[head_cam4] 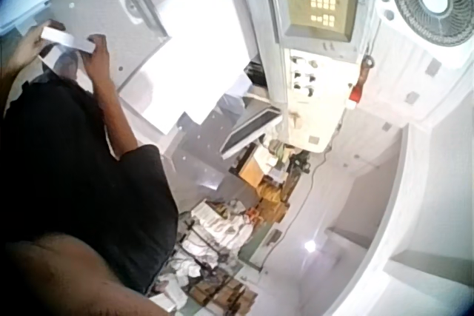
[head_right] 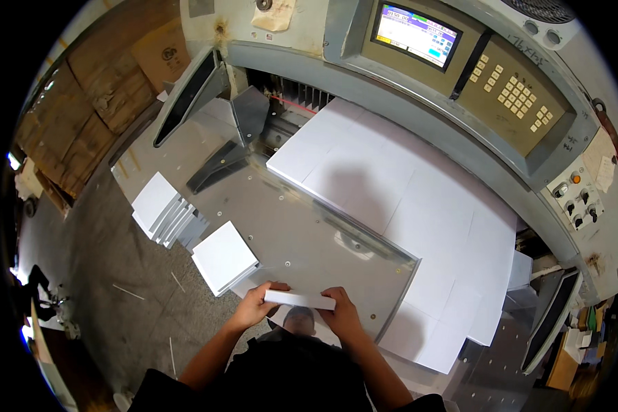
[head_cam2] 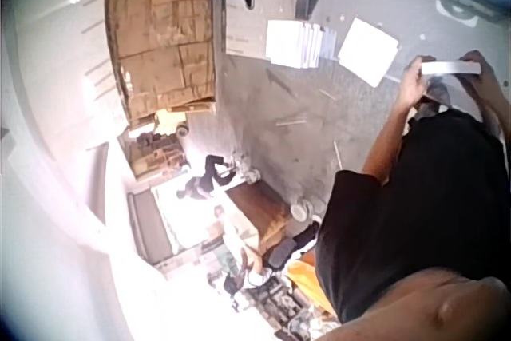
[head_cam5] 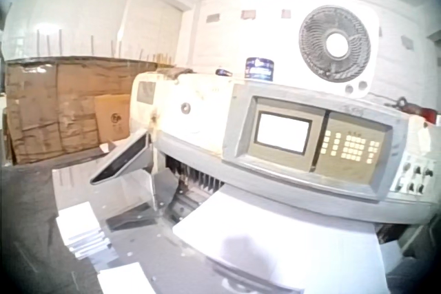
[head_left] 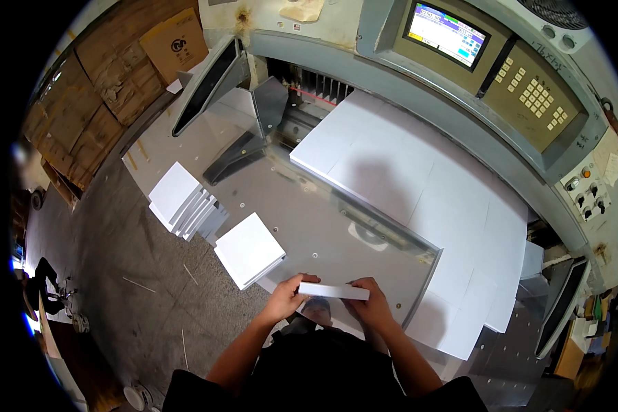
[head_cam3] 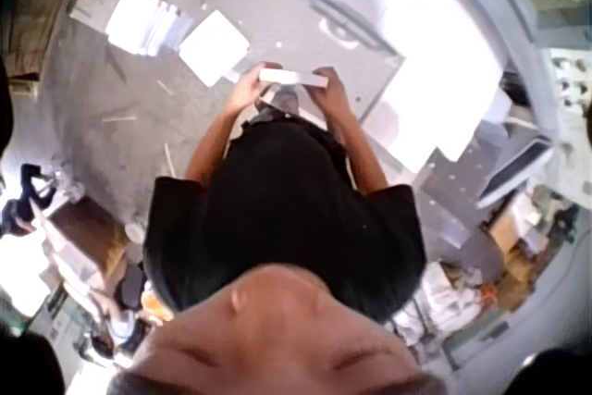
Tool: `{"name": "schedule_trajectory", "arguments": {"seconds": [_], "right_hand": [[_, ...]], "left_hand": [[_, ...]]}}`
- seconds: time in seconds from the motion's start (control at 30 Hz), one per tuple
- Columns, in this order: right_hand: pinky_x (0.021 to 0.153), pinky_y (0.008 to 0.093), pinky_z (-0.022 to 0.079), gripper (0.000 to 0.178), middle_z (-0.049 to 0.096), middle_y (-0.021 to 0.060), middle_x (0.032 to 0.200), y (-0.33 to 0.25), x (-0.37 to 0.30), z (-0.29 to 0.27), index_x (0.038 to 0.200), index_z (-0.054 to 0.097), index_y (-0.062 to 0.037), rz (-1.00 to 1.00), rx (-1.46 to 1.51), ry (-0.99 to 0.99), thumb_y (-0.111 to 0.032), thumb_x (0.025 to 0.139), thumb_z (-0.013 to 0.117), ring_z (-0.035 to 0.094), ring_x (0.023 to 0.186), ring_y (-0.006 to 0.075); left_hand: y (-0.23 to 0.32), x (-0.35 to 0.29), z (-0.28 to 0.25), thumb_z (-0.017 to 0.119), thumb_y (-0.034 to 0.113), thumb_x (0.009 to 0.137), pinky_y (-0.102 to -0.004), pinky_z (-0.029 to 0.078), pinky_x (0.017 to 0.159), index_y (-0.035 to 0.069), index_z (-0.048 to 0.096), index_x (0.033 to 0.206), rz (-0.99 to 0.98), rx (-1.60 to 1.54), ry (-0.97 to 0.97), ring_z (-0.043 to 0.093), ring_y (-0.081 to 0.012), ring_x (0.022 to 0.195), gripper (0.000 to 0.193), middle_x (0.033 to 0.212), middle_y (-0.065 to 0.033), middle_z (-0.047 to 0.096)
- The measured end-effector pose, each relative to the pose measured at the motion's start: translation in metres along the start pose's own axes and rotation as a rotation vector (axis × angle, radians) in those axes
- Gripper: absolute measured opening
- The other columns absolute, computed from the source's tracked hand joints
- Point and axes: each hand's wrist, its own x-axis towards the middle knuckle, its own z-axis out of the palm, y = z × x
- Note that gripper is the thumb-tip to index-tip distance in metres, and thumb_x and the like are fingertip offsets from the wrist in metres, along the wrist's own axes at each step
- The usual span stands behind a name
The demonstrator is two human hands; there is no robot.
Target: The person repeatedly picks up white paper sheets from a machine tray, aligns them, and stacks them into a growing pile on the machine surface. The person also places a larger sheet into the machine's cutting slot and continues stacking the cut pieces.
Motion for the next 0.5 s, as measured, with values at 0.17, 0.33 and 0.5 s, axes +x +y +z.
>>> {"name": "schedule_trajectory", "arguments": {"seconds": [0.17, 0.33, 0.5], "right_hand": [[0.077, 0.0345, 0.053, 0.037, 0.063, 0.0117, 0.100, -0.004, 0.001, 0.013, 0.111, 0.057, -0.0052, 0.229, -0.004, 0.026, -0.014, 0.082, 0.077, 0.066, 0.086, 0.0255], [0.075, 0.0344, 0.053, 0.029, 0.065, 0.0119, 0.093, 0.007, 0.004, 0.018, 0.104, 0.057, -0.0028, 0.159, -0.059, -0.006, -0.014, 0.084, 0.075, 0.066, 0.084, 0.0247], [0.074, 0.0358, 0.052, 0.028, 0.066, 0.0124, 0.091, -0.009, 0.015, 0.021, 0.098, 0.060, -0.0024, 0.258, 0.009, -0.018, -0.018, 0.082, 0.077, 0.066, 0.081, 0.0274]], "left_hand": [[-0.022, 0.007, 0.010, 0.064, 0.014, 0.094, -0.0374, 0.051, 0.088, 0.003, 0.048, 0.126, 0.052, 0.086, 0.061, 0.065, -0.0276, 0.099, 0.037, 0.111, -0.0145, 0.065], [-0.021, 0.007, 0.008, 0.063, 0.018, 0.096, -0.0351, 0.053, 0.079, 0.003, 0.049, 0.123, 0.109, 0.169, 0.110, 0.066, -0.0248, 0.087, 0.033, 0.100, -0.0137, 0.067], [-0.023, 0.000, 0.002, 0.063, 0.020, 0.094, -0.0432, 0.052, 0.083, 0.003, 0.050, 0.123, -0.059, 0.190, 0.112, 0.065, -0.0397, 0.098, 0.036, 0.108, -0.0212, 0.066]]}}
